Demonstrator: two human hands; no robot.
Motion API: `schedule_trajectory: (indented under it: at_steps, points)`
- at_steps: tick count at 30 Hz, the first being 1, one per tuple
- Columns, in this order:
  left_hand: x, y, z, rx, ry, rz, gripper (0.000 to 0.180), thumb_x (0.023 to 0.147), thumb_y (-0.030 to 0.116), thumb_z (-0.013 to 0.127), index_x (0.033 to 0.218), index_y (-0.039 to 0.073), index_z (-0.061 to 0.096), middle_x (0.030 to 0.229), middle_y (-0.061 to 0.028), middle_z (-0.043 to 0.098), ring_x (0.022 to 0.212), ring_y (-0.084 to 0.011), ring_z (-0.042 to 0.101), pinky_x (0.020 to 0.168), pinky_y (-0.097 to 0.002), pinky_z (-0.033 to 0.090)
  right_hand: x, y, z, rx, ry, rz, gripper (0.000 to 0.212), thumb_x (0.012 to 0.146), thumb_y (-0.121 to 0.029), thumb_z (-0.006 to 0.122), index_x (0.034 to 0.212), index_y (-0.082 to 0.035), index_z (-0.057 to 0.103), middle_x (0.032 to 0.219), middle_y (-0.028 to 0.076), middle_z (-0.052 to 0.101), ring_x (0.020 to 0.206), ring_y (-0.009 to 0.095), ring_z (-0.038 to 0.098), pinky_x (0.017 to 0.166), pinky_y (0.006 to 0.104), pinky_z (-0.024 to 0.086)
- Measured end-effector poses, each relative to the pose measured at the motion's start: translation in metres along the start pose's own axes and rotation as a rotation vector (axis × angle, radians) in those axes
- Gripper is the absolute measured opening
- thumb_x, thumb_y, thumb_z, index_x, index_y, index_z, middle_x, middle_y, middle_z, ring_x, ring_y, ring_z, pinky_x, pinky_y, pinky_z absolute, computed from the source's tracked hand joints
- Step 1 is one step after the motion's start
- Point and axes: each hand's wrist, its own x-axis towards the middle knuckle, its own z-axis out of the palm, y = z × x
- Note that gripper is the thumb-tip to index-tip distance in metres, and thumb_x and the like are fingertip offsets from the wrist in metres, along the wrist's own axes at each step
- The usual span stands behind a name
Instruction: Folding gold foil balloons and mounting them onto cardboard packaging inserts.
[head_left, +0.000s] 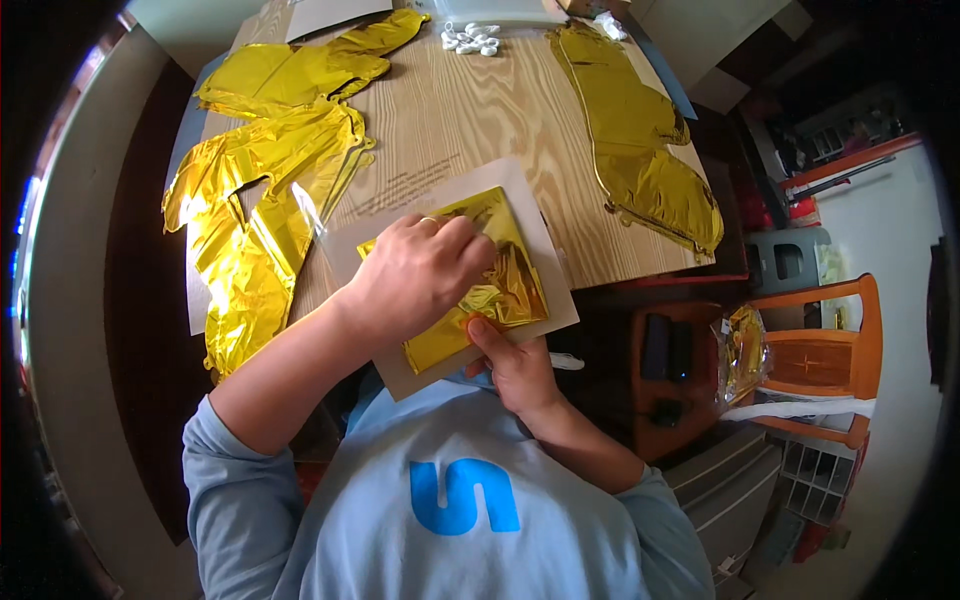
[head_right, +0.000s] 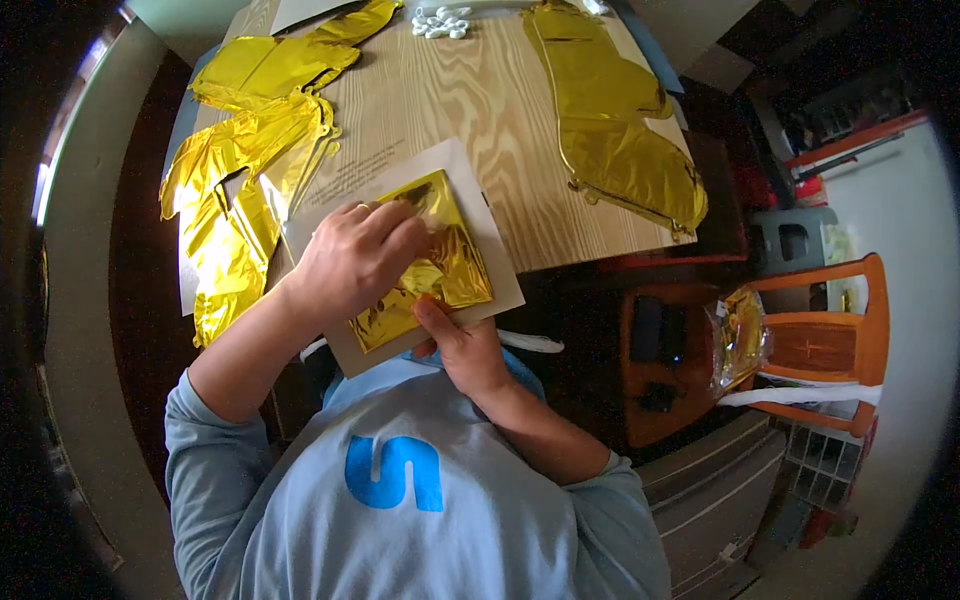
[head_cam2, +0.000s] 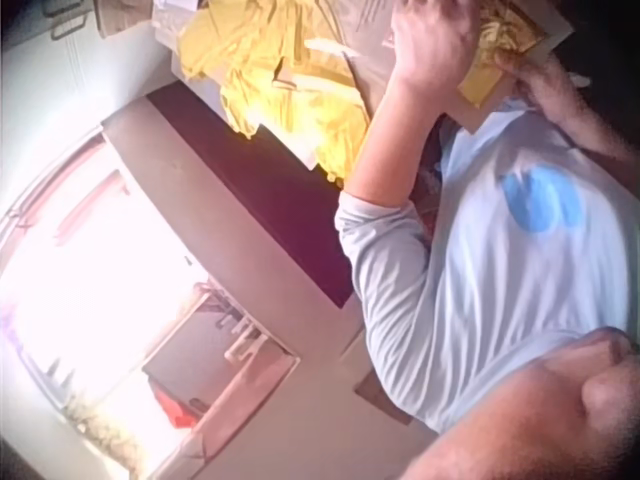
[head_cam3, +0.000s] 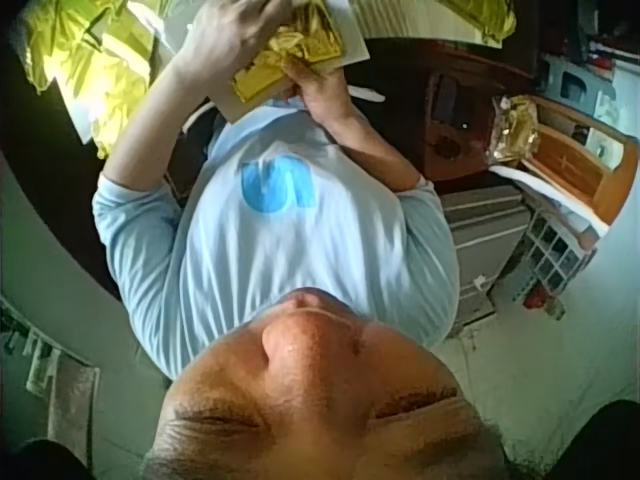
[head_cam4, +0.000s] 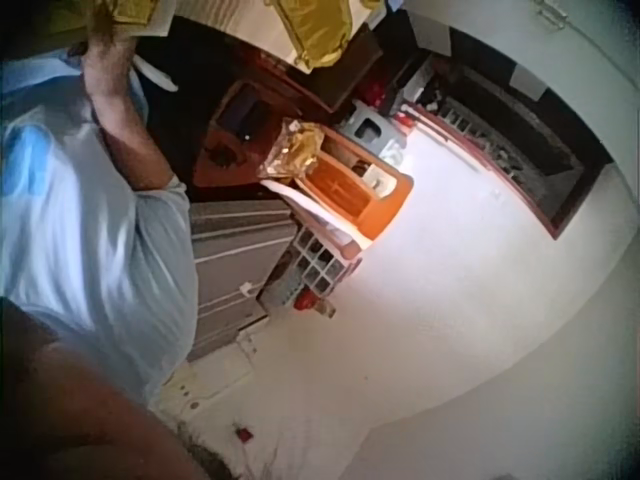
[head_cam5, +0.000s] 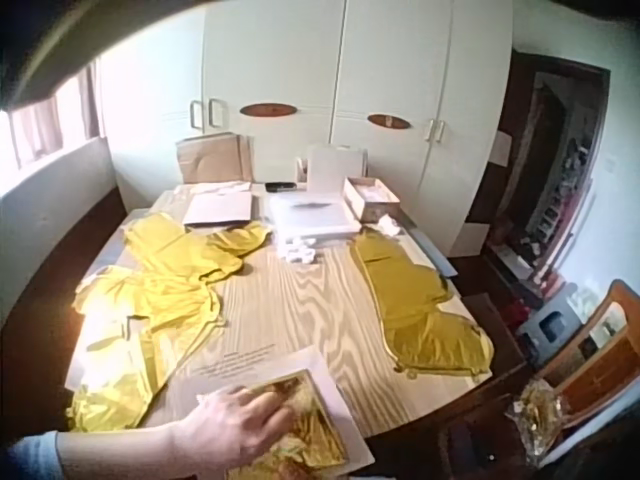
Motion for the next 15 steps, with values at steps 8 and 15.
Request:
schedule_trajectory:
  at_steps: [8,15]
  points:
    - [-0.012,0.003,-0.003,-0.137,0.016,0.05,0.033,0.08,0.019,0.066,0.108,0.002,0.066,0.087,-0.0067,0.058,0.075,-0.0246,0.061,0.068,-0.0376,0.049,0.001,-0.001,-0.001,0.08,-0.063,-0.043,0.03,0.101,-0.024,0.066,0.124,-0.007,0.058,0.097,0.002,0.064,0.072,0.008,0.059,0.051,0.0239,0.044]
    - [-0.029,0.03,-0.001,-0.228,0.081,-0.066,0.05,0.061,0.016,0.082,0.107,0.003,0.07,0.095,-0.007,0.066,0.083,-0.0244,0.065,0.073,-0.0369,0.052,0.002,0.006,0.01,-0.216,0.058,-0.109,0.024,0.105,-0.025,0.061,0.12,-0.006,0.058,0.087,0.001,0.06,0.068,0.006,0.055,0.053,0.0231,0.042]
